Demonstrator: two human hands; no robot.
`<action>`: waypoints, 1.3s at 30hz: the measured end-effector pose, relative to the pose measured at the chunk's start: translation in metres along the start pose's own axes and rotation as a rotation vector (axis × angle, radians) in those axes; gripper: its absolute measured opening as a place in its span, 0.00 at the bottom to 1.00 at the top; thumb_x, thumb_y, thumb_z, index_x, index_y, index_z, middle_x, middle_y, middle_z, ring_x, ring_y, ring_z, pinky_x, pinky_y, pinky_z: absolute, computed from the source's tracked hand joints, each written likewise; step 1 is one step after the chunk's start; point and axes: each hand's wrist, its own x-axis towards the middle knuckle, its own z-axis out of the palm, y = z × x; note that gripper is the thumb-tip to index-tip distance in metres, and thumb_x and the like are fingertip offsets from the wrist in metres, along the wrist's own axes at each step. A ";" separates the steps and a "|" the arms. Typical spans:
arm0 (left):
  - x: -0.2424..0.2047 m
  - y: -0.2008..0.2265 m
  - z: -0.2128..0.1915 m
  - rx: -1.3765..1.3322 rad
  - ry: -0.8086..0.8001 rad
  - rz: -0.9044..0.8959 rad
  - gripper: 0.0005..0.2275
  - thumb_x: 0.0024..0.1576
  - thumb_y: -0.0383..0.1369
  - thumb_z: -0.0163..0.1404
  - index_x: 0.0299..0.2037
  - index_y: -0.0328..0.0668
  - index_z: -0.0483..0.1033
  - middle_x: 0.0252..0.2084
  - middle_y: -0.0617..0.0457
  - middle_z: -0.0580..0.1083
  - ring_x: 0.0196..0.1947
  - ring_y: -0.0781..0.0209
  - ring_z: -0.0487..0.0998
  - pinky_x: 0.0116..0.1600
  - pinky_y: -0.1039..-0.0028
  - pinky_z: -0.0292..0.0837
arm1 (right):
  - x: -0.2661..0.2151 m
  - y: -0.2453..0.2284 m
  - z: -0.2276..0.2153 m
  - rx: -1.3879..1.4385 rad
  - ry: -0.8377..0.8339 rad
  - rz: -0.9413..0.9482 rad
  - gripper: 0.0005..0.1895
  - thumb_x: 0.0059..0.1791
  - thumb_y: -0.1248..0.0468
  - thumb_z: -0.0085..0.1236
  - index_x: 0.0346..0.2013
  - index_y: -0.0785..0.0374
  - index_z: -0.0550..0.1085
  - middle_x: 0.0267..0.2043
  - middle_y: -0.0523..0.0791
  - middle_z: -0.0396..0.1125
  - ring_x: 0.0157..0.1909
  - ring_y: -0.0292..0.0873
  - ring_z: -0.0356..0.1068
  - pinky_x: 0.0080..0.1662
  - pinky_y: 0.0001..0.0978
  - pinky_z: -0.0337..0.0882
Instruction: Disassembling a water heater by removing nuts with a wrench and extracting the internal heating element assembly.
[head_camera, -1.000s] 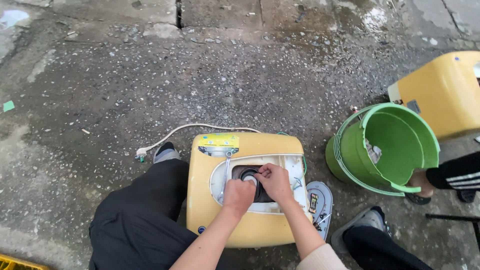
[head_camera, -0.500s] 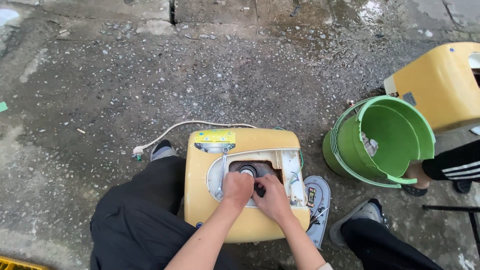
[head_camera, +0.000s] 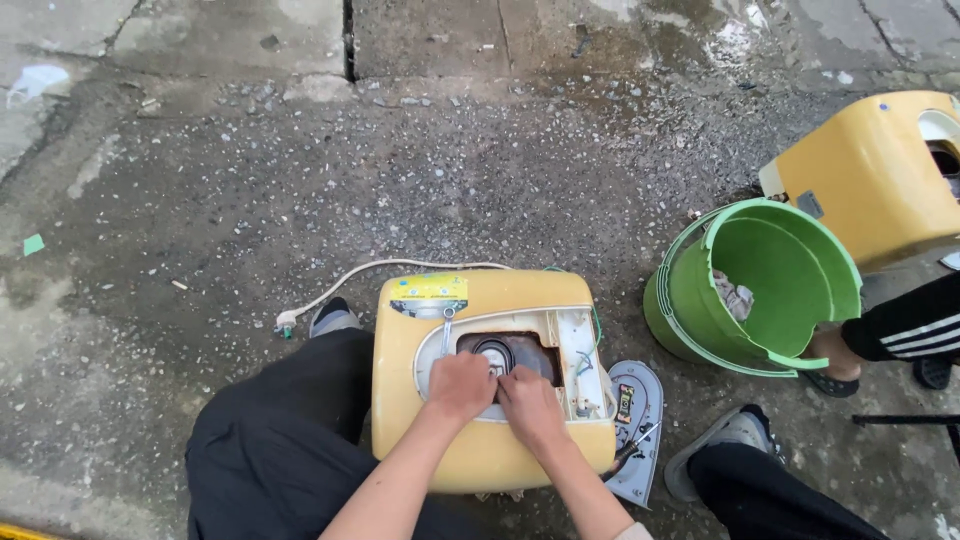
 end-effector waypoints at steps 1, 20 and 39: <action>-0.008 -0.004 -0.006 0.001 0.003 0.002 0.15 0.64 0.40 0.41 0.37 0.44 0.81 0.39 0.44 0.79 0.37 0.43 0.81 0.40 0.57 0.76 | -0.002 0.001 0.002 -0.001 0.003 0.000 0.12 0.51 0.66 0.52 0.25 0.69 0.76 0.25 0.50 0.61 0.23 0.61 0.65 0.26 0.53 0.63; -0.001 -0.026 0.039 0.181 0.322 0.335 0.09 0.57 0.28 0.50 0.29 0.57 0.81 0.30 0.62 0.77 0.28 0.56 0.80 0.26 0.65 0.70 | 0.006 -0.005 -0.002 -0.031 -0.058 0.108 0.14 0.55 0.60 0.51 0.31 0.66 0.76 0.30 0.51 0.64 0.28 0.62 0.69 0.30 0.55 0.68; -0.011 -0.029 0.048 0.162 0.444 0.290 0.10 0.58 0.46 0.47 0.27 0.72 0.81 0.28 0.68 0.78 0.29 0.56 0.82 0.26 0.59 0.73 | -0.203 0.017 -0.251 -0.306 0.220 -0.285 0.14 0.52 0.52 0.63 0.44 0.57 0.79 0.38 0.44 0.71 0.34 0.46 0.71 0.37 0.35 0.72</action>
